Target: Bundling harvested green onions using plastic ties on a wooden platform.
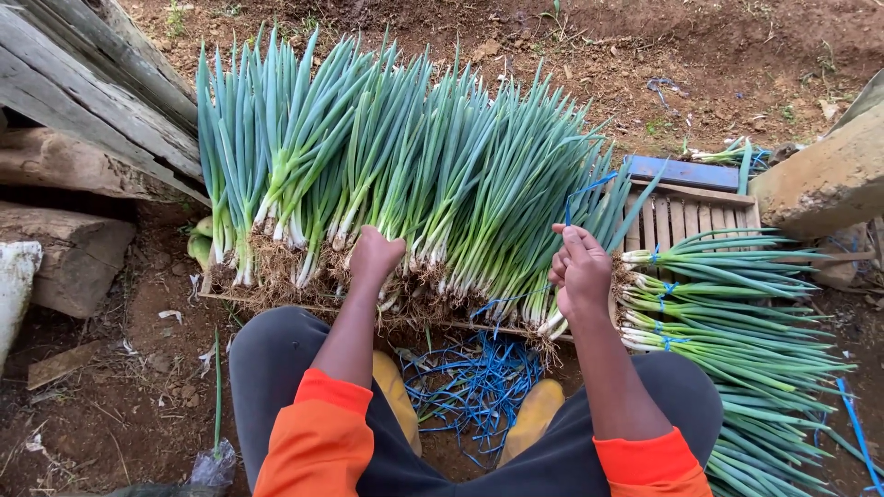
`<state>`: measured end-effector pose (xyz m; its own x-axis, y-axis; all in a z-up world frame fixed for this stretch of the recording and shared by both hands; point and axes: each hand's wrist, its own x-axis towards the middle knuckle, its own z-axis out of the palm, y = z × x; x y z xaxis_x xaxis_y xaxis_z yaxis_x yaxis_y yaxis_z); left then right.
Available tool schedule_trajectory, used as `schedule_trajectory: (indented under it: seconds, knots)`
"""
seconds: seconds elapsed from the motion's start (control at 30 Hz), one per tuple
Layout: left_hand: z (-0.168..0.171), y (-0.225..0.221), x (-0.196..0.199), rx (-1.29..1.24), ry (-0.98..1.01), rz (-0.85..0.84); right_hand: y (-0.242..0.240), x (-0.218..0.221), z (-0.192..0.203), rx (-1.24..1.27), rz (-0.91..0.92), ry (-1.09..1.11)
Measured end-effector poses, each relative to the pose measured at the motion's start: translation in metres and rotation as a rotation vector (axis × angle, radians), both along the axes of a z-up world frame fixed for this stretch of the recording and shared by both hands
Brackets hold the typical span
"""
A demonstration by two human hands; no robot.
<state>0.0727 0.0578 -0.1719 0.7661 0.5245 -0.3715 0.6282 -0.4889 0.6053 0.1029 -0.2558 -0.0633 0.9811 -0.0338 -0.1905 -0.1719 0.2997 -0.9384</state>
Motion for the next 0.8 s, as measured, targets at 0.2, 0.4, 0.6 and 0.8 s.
schedule_trajectory:
  seconds: [0.2, 0.4, 0.6, 0.8]
  knots:
    - [0.059, -0.006, -0.014, -0.123, 0.123, -0.023, -0.001, -0.003, 0.006, -0.004, 0.002, 0.008]
    - [-0.038, 0.036, 0.008, 0.017, 0.096, -0.003, -0.003, -0.007, 0.007, -0.031, 0.026, 0.012]
    - [-0.033, 0.035, -0.005, -0.115, 0.059, -0.018, 0.002, -0.008, 0.004, -0.085, 0.052, -0.01]
    - [-0.005, 0.031, -0.016, -0.072, 0.15, -0.049, 0.007, -0.012, 0.004, -0.119, 0.074, -0.012]
